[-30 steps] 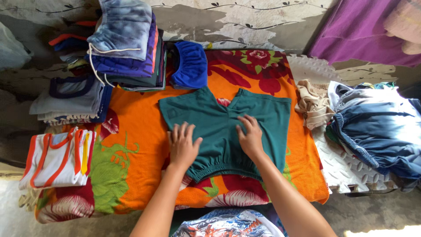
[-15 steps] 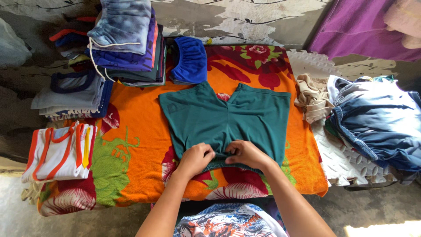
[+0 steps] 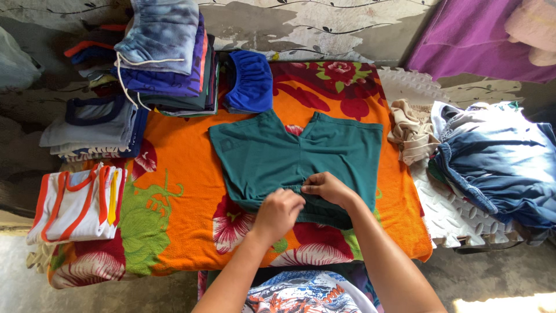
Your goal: The person folds a blue pair of shorts and a green pair of shorts by hand on a surface covered with an orange floral cloth.
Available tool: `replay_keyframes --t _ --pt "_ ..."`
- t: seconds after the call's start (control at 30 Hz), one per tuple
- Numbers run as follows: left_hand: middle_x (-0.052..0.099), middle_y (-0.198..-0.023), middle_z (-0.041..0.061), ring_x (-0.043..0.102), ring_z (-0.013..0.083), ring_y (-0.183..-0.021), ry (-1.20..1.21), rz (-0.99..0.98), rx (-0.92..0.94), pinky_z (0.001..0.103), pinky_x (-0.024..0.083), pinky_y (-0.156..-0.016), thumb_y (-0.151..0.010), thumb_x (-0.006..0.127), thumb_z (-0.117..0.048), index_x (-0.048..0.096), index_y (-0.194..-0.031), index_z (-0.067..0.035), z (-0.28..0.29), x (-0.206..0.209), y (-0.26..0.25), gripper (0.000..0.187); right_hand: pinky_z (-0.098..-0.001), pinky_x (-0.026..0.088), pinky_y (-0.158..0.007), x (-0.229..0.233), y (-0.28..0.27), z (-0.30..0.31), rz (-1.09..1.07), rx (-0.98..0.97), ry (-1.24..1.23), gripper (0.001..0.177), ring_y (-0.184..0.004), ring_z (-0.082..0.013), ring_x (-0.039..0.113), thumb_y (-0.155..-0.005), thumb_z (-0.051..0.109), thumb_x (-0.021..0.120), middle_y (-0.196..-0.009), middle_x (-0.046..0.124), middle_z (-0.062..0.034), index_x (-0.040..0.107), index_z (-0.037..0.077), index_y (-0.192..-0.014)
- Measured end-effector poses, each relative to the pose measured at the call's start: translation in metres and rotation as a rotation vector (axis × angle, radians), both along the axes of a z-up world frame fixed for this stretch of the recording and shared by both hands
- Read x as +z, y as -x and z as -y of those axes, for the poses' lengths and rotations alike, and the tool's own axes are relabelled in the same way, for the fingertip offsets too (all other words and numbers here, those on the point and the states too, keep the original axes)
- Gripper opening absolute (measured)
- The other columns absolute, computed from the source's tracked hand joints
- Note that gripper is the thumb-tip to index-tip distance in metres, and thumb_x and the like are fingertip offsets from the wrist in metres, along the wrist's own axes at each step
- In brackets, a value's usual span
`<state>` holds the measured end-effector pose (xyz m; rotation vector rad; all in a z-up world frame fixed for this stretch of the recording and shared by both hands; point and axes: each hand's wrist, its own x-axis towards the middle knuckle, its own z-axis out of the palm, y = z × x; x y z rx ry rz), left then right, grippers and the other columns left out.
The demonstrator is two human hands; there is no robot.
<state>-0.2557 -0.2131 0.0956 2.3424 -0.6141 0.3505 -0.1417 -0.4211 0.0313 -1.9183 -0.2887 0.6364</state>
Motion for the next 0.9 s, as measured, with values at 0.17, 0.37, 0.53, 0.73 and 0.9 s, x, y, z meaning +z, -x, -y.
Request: replay_keyframes --t 0.17,0.37,0.53,0.73,0.9 --pt "0.067 -0.102 0.011 0.062 0.0330 -0.100 -0.091 -0.175 -0.031 0.044 0.051 -0.086 -0.073 0.083 -0.021 0.075 -0.096 -0.004 0.011 -0.011 0.013 0.030 -0.0264 0.042 -0.059 0.017 0.006 0.001 -0.077 -0.040 0.008 0.023 -0.065 -0.0063 0.050 -0.093 0.026 0.073 -0.071 0.061 0.0037 0.076 0.003 -0.095" --pt "0.066 -0.101 0.010 0.063 0.0320 -0.098 -0.138 -0.113 0.014 0.044 0.052 -0.085 -0.084 0.075 -0.017 0.074 -0.095 -0.005 0.016 -0.029 0.011 0.016 -0.0241 0.045 -0.061 0.021 0.009 -0.001 -0.147 -0.056 -0.118 0.021 -0.067 -0.0050 0.054 -0.094 0.023 0.072 -0.075 0.065 0.0048 0.072 0.002 -0.094" --pt "0.068 -0.092 0.009 0.064 0.0316 -0.093 -0.072 -0.072 0.031 0.046 0.051 -0.082 -0.094 0.066 -0.015 0.070 -0.089 -0.006 0.010 -0.022 0.006 0.011 -0.0229 0.050 -0.071 0.014 0.004 0.002 -0.043 0.022 -0.269 0.012 -0.078 -0.0045 0.061 -0.088 0.006 0.075 -0.083 0.067 0.0048 0.069 0.003 -0.097" --pt "0.072 -0.090 0.005 0.065 0.0279 -0.093 -0.054 -0.080 0.014 0.045 0.047 -0.083 -0.091 0.069 -0.020 0.074 -0.090 -0.010 -0.018 0.026 0.004 0.011 -0.0258 0.054 -0.082 0.029 -0.014 0.006 0.164 0.122 -0.256 0.006 -0.090 -0.0086 0.067 -0.091 0.004 0.071 -0.095 0.074 -0.0020 0.075 0.004 -0.096" --pt "0.071 -0.092 0.006 0.064 0.0283 -0.096 -0.038 0.050 0.041 0.045 0.046 -0.087 -0.077 0.083 -0.032 0.073 -0.090 -0.008 -0.045 0.059 0.001 0.029 -0.0347 0.056 -0.083 0.068 -0.020 0.008 0.607 0.112 0.248 0.021 -0.094 -0.0261 0.071 -0.084 -0.002 0.067 -0.101 0.072 -0.0100 0.080 0.009 -0.095"
